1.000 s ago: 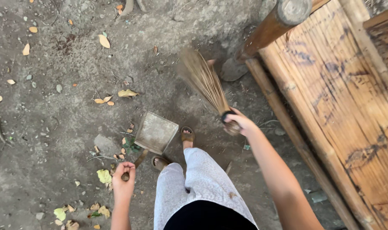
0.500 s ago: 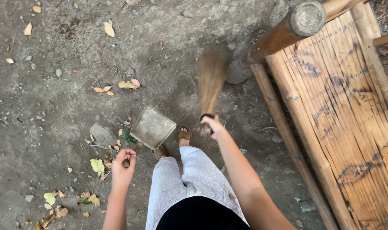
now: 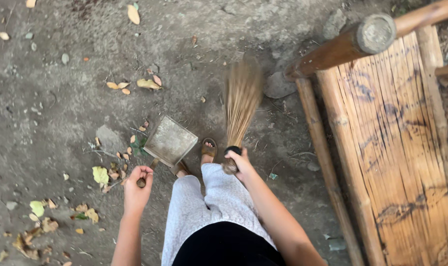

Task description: The person sweeps dirt and debris into a dustpan using a small hand broom while moving around an outdoor area.

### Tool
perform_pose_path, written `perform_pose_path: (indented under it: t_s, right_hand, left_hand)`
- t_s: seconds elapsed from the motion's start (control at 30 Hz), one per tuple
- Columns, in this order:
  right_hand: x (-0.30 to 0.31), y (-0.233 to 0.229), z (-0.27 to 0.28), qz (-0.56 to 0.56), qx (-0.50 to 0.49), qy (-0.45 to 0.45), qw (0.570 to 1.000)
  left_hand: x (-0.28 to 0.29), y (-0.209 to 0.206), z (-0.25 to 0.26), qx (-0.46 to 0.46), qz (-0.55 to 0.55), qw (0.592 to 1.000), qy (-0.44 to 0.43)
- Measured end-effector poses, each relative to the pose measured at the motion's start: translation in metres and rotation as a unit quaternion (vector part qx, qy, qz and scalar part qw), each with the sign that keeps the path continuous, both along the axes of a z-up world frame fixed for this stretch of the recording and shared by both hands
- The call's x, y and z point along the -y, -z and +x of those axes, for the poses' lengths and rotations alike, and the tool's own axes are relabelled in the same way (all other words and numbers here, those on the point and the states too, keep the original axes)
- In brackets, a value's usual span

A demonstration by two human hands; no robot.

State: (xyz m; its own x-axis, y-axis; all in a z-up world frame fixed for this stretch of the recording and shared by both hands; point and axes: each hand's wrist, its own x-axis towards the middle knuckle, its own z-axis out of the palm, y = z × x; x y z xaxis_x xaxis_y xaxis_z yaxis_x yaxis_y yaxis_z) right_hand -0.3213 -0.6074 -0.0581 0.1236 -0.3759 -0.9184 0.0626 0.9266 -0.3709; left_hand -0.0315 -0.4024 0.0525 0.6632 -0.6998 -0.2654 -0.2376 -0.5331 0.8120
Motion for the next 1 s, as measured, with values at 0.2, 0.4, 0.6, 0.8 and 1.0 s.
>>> perform_pose_path:
  t_s: [0.2,0.4,0.6,0.8,1.0]
  right_hand:
    - [0.000,0.006,0.005,0.087,0.118,-0.079,0.986]
    - [0.077,-0.048,-0.016,0.052,0.177,-0.151,0.971]
    - [0.119,-0.020,0.057,-0.126,-0.033,-0.148,0.980]
    - [0.122,0.048,0.090,-0.003,0.016,-0.195,0.981]
    - [0.091,-0.008,0.063,0.022,0.092,-0.301,0.949]
  left_hand:
    - [-0.015,-0.001,0.002,-0.013,0.015,0.999,-0.045]
    - [-0.034,0.003,0.008,-0.006,-0.001,0.998,-0.066]
    - [-0.059,0.001,0.015,0.014,0.001,0.996,-0.092]
    - [-0.081,-0.002,0.021,-0.023,0.025,0.990,-0.137]
    - [-0.103,-0.003,0.037,-0.019,0.015,0.988,-0.153]
